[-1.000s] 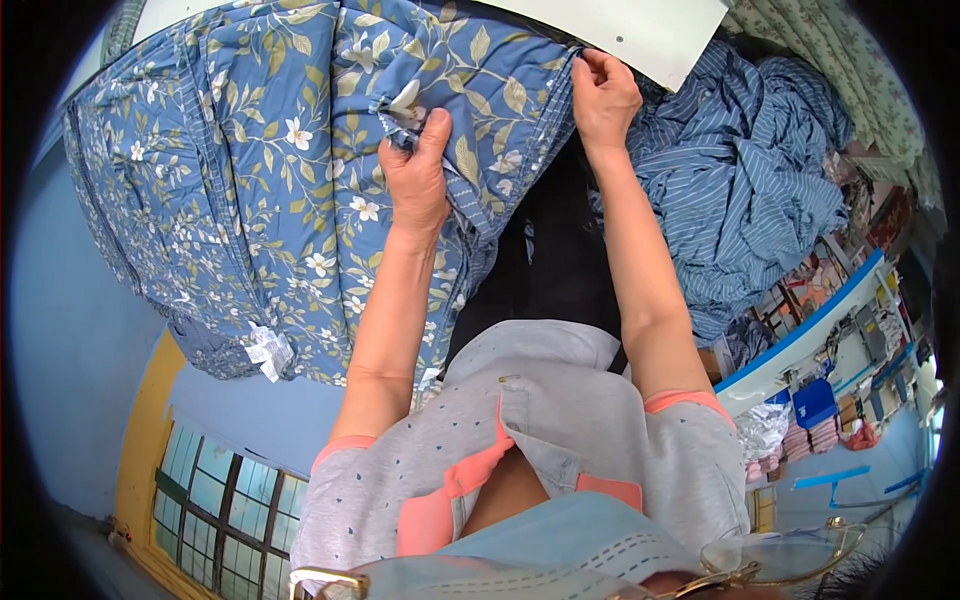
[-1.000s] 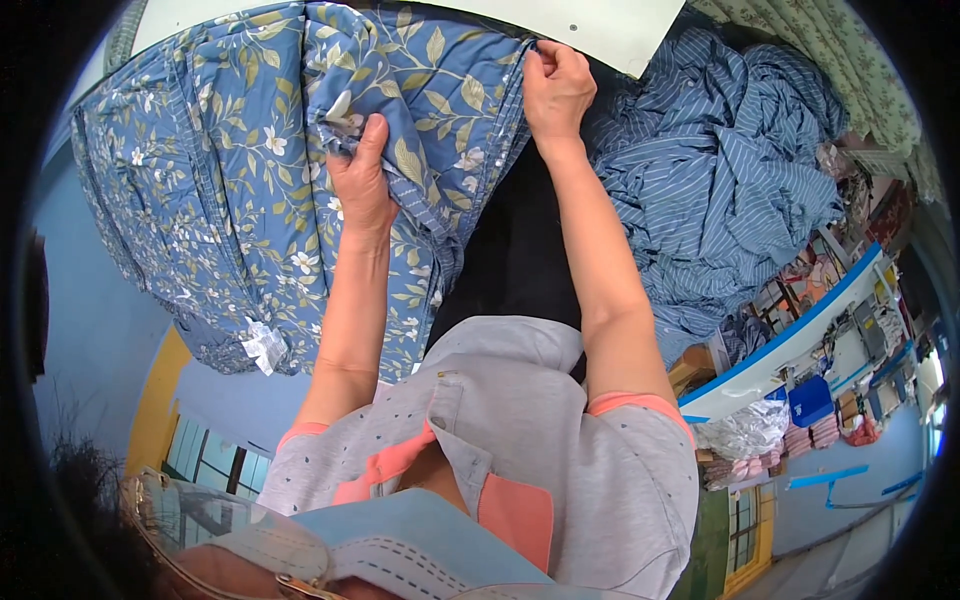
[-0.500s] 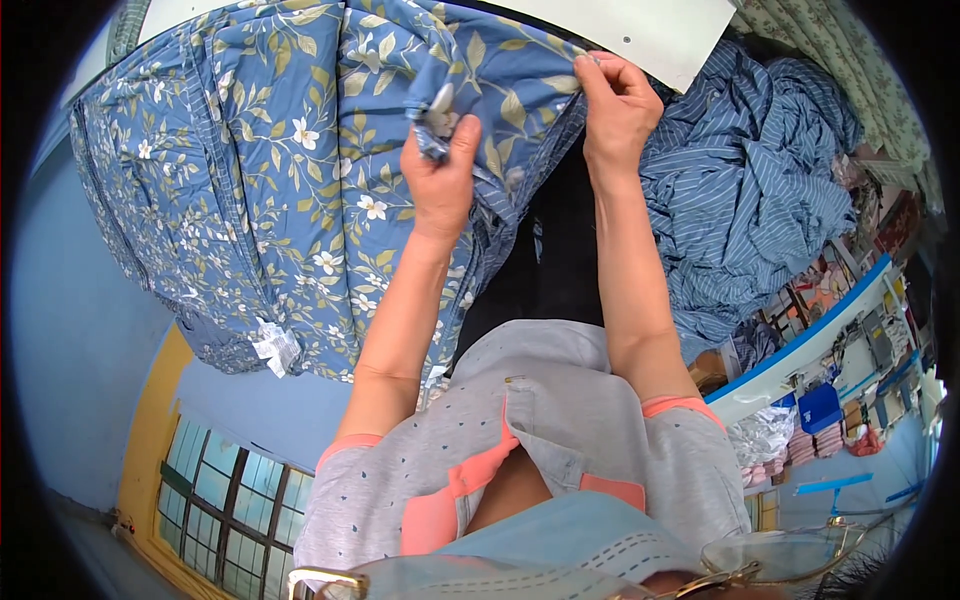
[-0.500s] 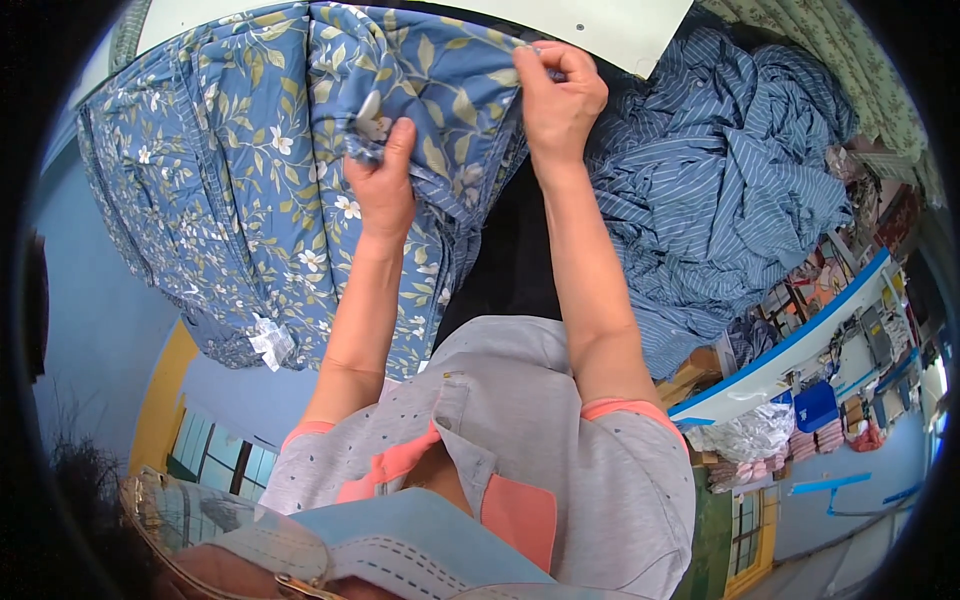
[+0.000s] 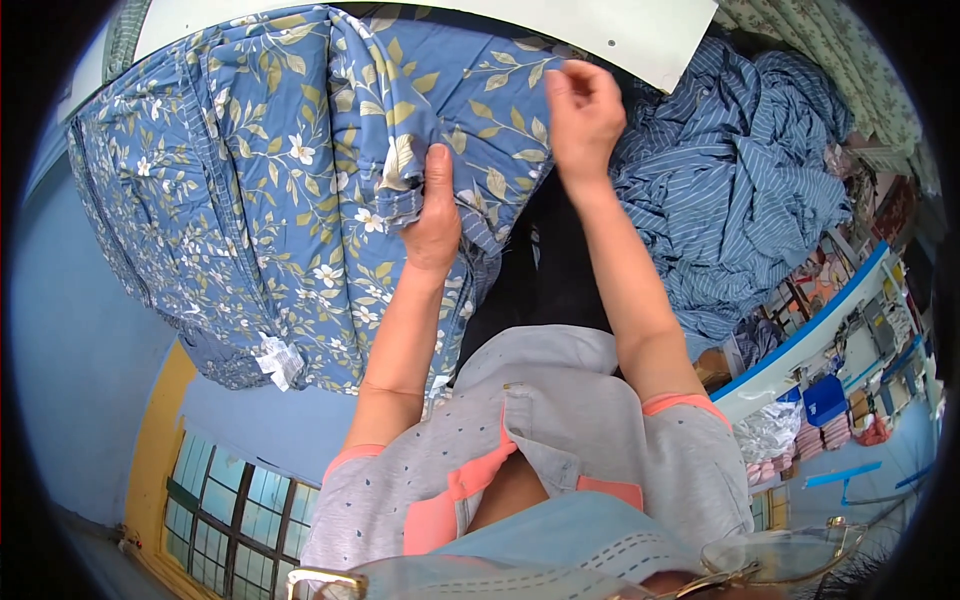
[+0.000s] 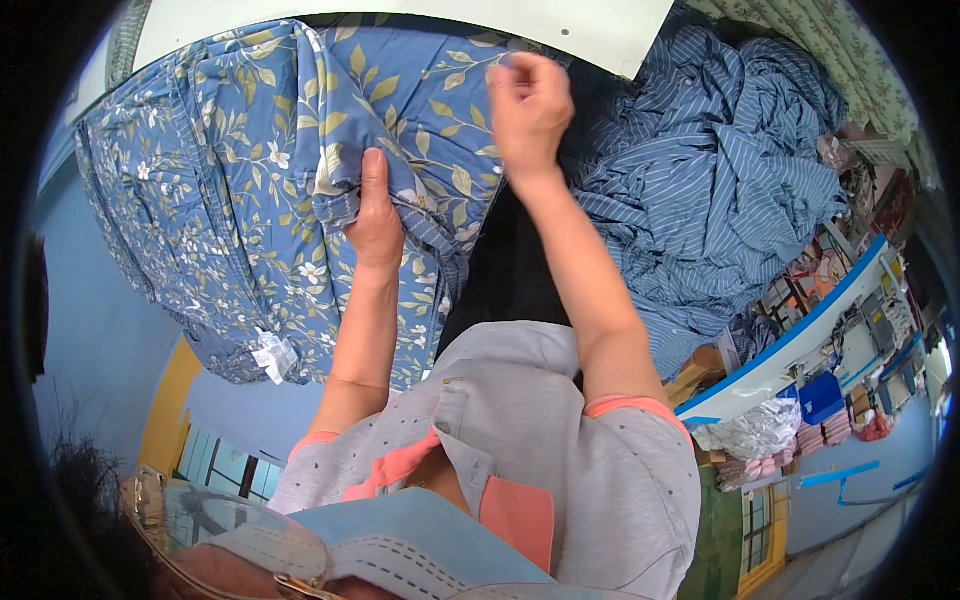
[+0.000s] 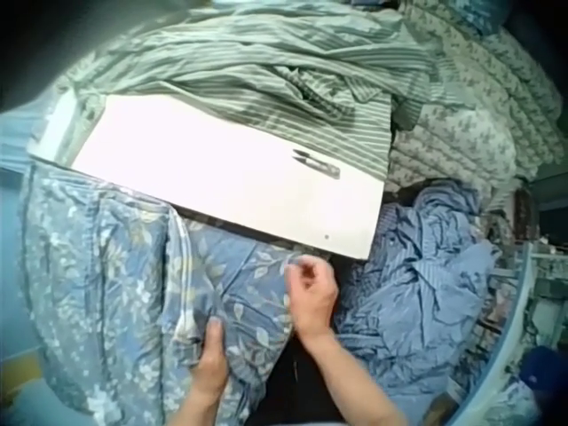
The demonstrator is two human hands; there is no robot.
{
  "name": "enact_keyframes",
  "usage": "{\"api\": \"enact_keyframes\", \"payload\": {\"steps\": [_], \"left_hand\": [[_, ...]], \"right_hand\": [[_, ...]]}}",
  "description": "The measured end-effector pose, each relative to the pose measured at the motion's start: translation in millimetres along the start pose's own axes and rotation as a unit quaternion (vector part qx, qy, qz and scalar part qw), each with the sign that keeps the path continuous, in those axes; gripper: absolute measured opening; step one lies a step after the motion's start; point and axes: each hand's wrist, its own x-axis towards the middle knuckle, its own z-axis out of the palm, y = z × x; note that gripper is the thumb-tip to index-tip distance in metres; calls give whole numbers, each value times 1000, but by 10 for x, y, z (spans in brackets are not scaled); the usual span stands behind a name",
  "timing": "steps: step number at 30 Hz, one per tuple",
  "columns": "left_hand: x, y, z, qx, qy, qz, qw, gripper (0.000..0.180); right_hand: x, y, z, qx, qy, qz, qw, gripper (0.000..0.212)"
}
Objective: Straightening and arranging a duvet cover on a bed.
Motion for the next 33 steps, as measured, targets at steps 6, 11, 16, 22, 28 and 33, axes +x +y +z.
{"api": "enact_keyframes", "payload": {"steps": [6, 11, 16, 22, 28, 33], "left_hand": [[1, 52, 37, -28, -34, -84, 996, 21], [-13, 40, 102, -25, -30, -87, 995, 23], [7, 31, 201, -18, -50, -83, 995, 26], [66, 18, 215, 19, -115, -194, 974, 25], [45, -191, 560, 76, -40, 49, 995, 41], [121, -150, 567, 39, 49, 58, 996, 37]], "right_hand": [[289, 794, 144, -65, 99, 43, 992, 23], [285, 753, 262, -122, 180, -4, 976, 22], [368, 780, 214, -122, 165, 3, 979, 20], [201, 102, 67, -8, 70, -154, 986, 11], [-1, -772, 23, -95, -111, -275, 950, 13], [-90, -1012, -23, -96, -156, -294, 938, 9]]}}
